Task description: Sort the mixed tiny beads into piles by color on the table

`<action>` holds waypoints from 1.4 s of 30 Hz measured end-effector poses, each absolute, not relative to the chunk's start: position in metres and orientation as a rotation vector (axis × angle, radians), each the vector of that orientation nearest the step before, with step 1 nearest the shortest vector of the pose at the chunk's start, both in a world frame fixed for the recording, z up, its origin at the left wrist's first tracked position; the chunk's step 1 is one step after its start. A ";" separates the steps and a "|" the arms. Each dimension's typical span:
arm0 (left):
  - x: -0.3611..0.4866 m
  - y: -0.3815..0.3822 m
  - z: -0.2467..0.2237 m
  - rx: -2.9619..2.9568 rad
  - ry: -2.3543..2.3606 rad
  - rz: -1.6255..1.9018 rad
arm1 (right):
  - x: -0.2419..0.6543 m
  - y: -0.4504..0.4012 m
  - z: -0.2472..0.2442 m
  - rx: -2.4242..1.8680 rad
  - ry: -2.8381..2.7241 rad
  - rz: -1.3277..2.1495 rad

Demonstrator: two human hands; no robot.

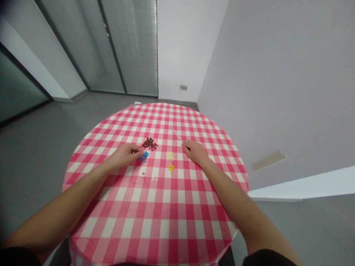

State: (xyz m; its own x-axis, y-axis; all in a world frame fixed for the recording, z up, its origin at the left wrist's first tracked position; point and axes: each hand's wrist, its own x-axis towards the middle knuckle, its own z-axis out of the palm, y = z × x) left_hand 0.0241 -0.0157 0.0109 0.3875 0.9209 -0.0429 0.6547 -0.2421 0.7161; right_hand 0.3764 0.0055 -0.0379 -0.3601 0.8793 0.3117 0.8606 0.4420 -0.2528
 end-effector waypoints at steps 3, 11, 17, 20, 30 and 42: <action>0.025 -0.016 0.011 1.980 1.338 0.513 | 0.393 0.002 -0.040 -1.512 -2.268 0.054; 0.024 -0.015 0.009 1.960 1.328 0.492 | 0.435 -0.012 -0.039 -1.624 -2.195 -0.018; 0.024 -0.016 0.009 1.968 1.327 0.482 | 0.456 -0.018 -0.038 -1.676 -2.128 -0.042; 0.025 -0.016 0.010 1.973 1.343 0.475 | 0.462 -0.018 -0.040 -1.695 -2.094 -0.049; 0.023 -0.015 0.007 1.975 1.335 0.492 | 0.470 -0.015 -0.042 -1.749 -2.014 -0.050; 0.024 -0.014 0.006 1.971 1.325 0.490 | 0.472 -0.015 -0.043 -1.791 -1.815 0.052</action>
State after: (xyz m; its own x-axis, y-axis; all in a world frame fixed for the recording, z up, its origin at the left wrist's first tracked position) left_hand 0.0236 -0.0141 0.0056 0.4047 0.9117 -0.0709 0.6461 -0.2302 0.7277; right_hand 0.4716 -0.0148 -0.0426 0.0724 0.9262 0.3701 0.9034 0.0964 -0.4178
